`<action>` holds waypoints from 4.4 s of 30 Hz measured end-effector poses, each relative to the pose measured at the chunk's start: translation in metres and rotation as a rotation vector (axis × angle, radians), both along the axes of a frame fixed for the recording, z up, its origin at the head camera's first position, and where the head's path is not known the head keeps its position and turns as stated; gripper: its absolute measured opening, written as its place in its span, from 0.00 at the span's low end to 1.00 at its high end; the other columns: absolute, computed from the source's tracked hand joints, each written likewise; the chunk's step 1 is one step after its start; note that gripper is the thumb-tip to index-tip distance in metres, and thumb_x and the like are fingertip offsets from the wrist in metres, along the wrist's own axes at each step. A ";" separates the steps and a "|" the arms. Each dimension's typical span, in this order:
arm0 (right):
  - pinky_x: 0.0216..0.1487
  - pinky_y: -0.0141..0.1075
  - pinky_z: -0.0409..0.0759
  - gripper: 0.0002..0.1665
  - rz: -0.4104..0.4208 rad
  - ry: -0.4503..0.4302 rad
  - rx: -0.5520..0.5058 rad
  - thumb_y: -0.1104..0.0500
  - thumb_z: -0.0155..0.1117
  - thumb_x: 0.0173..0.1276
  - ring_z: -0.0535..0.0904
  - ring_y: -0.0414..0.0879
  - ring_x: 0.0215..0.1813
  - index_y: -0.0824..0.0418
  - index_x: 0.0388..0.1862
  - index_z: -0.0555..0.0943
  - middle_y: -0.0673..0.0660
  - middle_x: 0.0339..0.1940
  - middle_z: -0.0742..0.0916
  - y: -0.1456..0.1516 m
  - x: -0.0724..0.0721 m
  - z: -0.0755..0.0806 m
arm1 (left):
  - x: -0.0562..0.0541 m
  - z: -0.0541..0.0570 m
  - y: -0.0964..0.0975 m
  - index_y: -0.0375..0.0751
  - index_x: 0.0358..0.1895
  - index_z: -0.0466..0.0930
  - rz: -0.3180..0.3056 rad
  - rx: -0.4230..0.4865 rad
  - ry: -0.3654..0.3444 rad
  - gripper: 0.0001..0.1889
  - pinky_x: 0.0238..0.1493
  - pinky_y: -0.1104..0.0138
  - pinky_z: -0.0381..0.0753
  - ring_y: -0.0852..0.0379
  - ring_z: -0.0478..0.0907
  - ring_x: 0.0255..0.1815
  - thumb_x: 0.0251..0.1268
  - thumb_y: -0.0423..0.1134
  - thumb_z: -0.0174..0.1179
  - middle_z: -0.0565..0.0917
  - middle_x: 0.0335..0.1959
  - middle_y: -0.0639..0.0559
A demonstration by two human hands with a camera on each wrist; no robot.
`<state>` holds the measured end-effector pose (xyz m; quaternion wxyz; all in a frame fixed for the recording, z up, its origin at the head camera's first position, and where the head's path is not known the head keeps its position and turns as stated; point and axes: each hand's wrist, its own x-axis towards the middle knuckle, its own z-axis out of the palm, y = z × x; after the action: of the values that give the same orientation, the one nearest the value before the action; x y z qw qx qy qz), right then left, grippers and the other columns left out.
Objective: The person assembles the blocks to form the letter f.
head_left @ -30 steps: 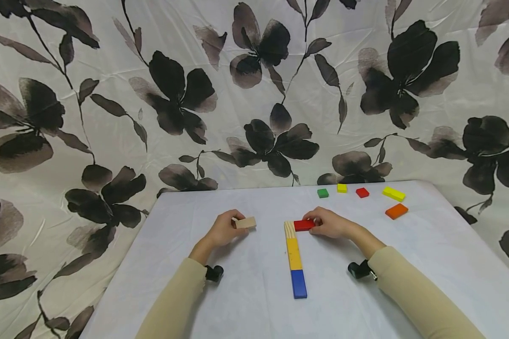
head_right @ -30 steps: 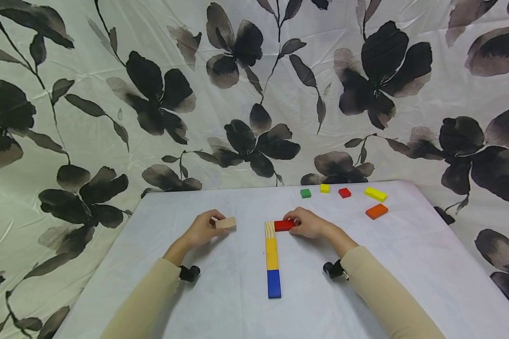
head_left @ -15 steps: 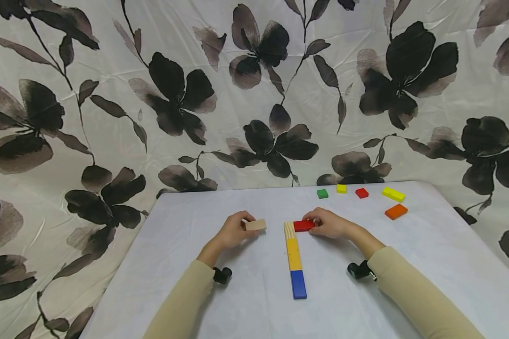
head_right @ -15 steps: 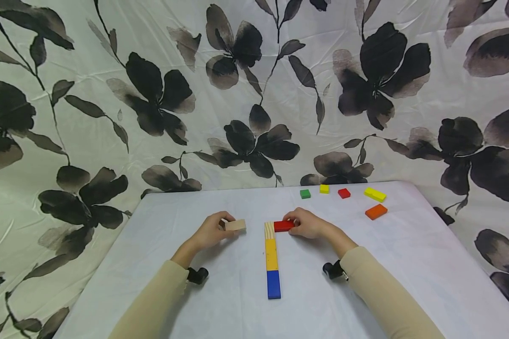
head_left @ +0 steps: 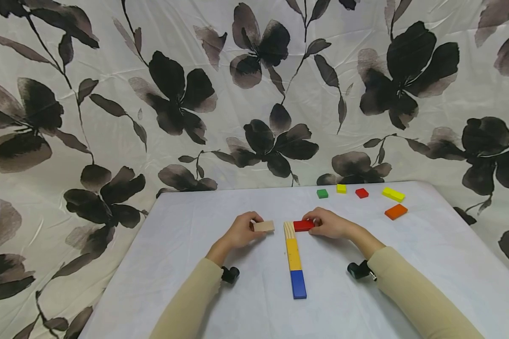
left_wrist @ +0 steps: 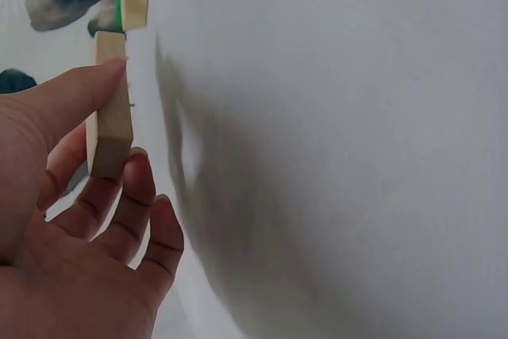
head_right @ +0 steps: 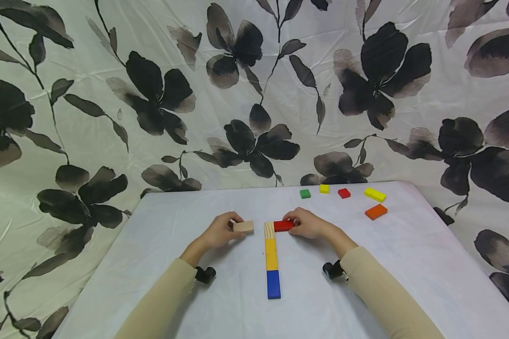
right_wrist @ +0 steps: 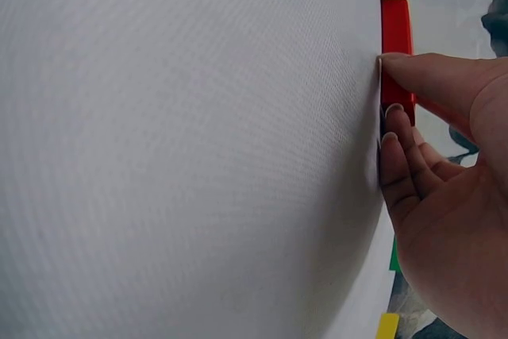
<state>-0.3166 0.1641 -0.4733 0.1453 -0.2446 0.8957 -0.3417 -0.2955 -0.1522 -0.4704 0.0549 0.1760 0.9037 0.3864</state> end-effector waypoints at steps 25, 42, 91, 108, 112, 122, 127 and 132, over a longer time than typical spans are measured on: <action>0.54 0.43 0.75 0.22 0.004 -0.002 0.001 0.62 0.67 0.72 0.72 0.51 0.49 0.59 0.64 0.80 0.57 0.47 0.79 0.000 0.002 0.001 | -0.002 -0.003 0.025 0.40 0.50 0.81 -0.002 -0.127 -0.029 0.15 0.41 0.66 0.74 0.56 0.72 0.37 0.64 0.36 0.73 0.82 0.45 0.50; 0.55 0.43 0.76 0.22 -0.003 -0.006 0.000 0.62 0.67 0.72 0.72 0.50 0.49 0.59 0.64 0.80 0.57 0.47 0.79 0.000 0.001 -0.001 | -0.007 -0.003 0.030 0.41 0.51 0.82 -0.010 -0.156 -0.031 0.14 0.40 0.66 0.73 0.56 0.72 0.37 0.64 0.38 0.72 0.82 0.46 0.50; 0.48 0.39 0.74 0.22 -0.012 0.010 -0.013 0.65 0.68 0.70 0.72 0.49 0.45 0.61 0.63 0.81 0.57 0.43 0.78 -0.004 0.001 0.000 | -0.010 -0.005 0.035 0.35 0.56 0.83 -0.083 -0.167 0.000 0.17 0.46 0.64 0.73 0.54 0.71 0.41 0.67 0.34 0.68 0.79 0.45 0.46; 0.48 0.38 0.75 0.22 -0.012 0.007 -0.021 0.64 0.69 0.70 0.72 0.49 0.45 0.61 0.63 0.82 0.56 0.44 0.79 -0.003 0.000 -0.002 | -0.009 -0.005 0.035 0.36 0.57 0.83 -0.072 -0.163 -0.015 0.17 0.48 0.62 0.74 0.54 0.71 0.42 0.68 0.35 0.68 0.79 0.46 0.47; 0.48 0.39 0.74 0.22 -0.017 0.004 -0.027 0.64 0.69 0.70 0.72 0.49 0.45 0.61 0.63 0.82 0.57 0.44 0.79 -0.003 0.000 -0.002 | -0.009 -0.005 0.035 0.36 0.57 0.83 -0.070 -0.164 -0.013 0.17 0.48 0.62 0.74 0.54 0.71 0.42 0.68 0.35 0.68 0.79 0.45 0.47; 0.49 0.37 0.75 0.22 -0.026 -0.004 -0.023 0.63 0.69 0.70 0.72 0.49 0.46 0.60 0.63 0.82 0.56 0.44 0.79 -0.004 0.002 -0.002 | -0.010 -0.006 0.034 0.35 0.57 0.83 -0.079 -0.156 -0.012 0.16 0.45 0.63 0.73 0.55 0.71 0.41 0.68 0.34 0.68 0.78 0.44 0.48; 0.50 0.39 0.76 0.23 -0.027 0.002 -0.007 0.63 0.69 0.70 0.72 0.49 0.46 0.59 0.64 0.81 0.56 0.44 0.79 -0.003 0.003 -0.001 | -0.009 -0.007 0.032 0.35 0.58 0.81 -0.098 -0.146 -0.001 0.18 0.43 0.65 0.72 0.55 0.70 0.40 0.68 0.34 0.68 0.78 0.45 0.47; 0.50 0.39 0.77 0.26 -0.018 0.007 0.007 0.63 0.70 0.69 0.73 0.48 0.45 0.60 0.65 0.79 0.56 0.43 0.79 -0.002 0.003 0.001 | -0.005 -0.006 0.030 0.34 0.61 0.79 -0.101 -0.158 -0.001 0.20 0.45 0.64 0.73 0.54 0.71 0.41 0.67 0.34 0.68 0.77 0.47 0.46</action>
<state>-0.3140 0.1616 -0.4723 0.1399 -0.2373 0.8995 -0.3391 -0.3008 -0.1227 -0.4766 0.0883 0.2162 0.9213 0.3108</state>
